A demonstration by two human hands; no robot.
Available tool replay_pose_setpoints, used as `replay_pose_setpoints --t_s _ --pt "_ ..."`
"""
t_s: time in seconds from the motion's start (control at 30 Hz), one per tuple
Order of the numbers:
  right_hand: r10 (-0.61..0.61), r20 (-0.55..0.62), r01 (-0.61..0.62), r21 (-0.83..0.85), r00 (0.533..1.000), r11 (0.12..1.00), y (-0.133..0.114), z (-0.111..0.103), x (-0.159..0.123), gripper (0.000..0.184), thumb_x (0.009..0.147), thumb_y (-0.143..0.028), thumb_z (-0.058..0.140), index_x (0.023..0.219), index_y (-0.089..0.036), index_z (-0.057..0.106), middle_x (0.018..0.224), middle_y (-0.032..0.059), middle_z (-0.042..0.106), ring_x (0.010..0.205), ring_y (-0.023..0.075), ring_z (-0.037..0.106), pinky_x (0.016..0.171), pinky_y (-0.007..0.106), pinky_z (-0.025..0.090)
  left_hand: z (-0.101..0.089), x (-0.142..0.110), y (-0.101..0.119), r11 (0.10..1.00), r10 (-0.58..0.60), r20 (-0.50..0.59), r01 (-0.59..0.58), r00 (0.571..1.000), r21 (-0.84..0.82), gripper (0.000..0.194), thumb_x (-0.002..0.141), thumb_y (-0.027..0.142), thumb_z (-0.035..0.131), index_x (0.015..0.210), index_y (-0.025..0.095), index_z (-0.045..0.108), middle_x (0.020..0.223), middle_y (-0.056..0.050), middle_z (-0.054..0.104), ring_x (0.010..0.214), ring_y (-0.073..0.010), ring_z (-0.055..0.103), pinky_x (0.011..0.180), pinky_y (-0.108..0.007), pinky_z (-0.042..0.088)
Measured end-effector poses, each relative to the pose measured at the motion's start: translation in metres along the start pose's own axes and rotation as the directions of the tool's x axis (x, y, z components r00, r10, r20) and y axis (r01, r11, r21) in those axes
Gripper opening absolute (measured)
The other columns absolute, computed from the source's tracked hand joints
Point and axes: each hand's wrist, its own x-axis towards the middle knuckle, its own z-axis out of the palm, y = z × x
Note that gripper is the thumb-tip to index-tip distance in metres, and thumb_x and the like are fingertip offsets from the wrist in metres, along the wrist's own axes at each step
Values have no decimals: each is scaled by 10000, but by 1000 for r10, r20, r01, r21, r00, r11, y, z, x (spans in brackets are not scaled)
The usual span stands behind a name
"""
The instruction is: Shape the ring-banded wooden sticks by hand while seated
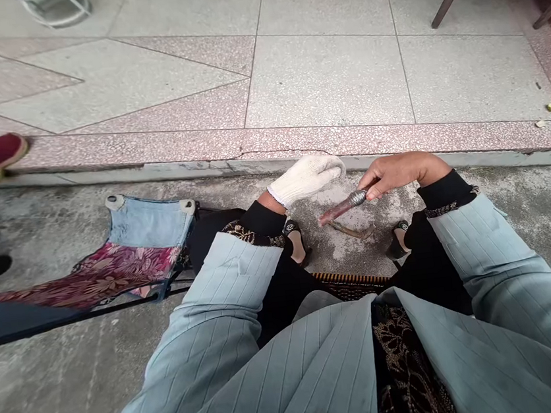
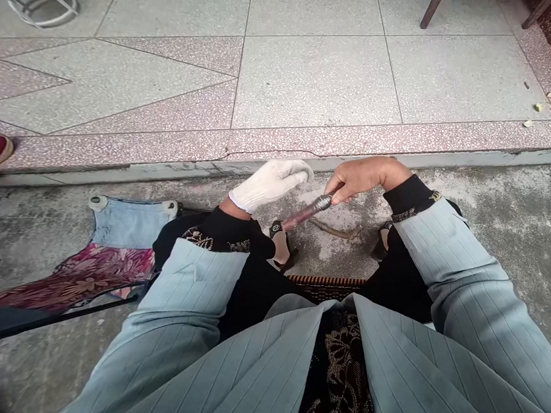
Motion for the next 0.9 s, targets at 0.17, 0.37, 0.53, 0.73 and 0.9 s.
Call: replay_pose_setpoints --t_s 0.17,0.37,0.53,0.73,0.9 --pt "-114 -610 284 189 784 940 1 -10 -16 300 851 -448 658 891 -157 723 731 3 612 617 89 471 591 240 370 13 2 4 951 -86 -15 77 996 -299 337 944 361 421 960 147 680 771 -24 621 633 -116 518 632 -237 419" --pt "125 -755 70 220 644 973 19 -13 -12 220 849 -339 644 778 -132 666 630 6 527 568 93 437 564 258 352 19 2 16 951 -19 58 36 998 -308 323 945 370 423 969 166 671 756 4 572 597 -98 455 590 -223 358" --pt "246 -810 -353 52 532 934 24 -11 -10 278 866 -371 597 934 -142 738 731 53 620 688 164 523 635 303 351 24 1 23 972 51 128 -20 990 -233 329 949 356 414 958 152 672 794 -4 613 657 -107 493 673 -235 386" --pt "391 -614 -622 -214 685 753 24 -2 1 238 843 -379 622 936 -227 781 913 80 705 766 204 573 647 316 357 21 0 21 996 14 58 -9 998 -93 355 952 350 411 1019 139 688 819 -17 653 698 -125 541 713 -243 403" --pt "270 -77 -280 -163 960 946 16 8 7 187 833 -335 657 913 -229 789 771 29 695 664 145 556 640 282 376 16 3 5 998 -42 -13 41 999 -46 306 923 302 443 973 142 699 867 -21 682 765 -145 582 758 -257 425"
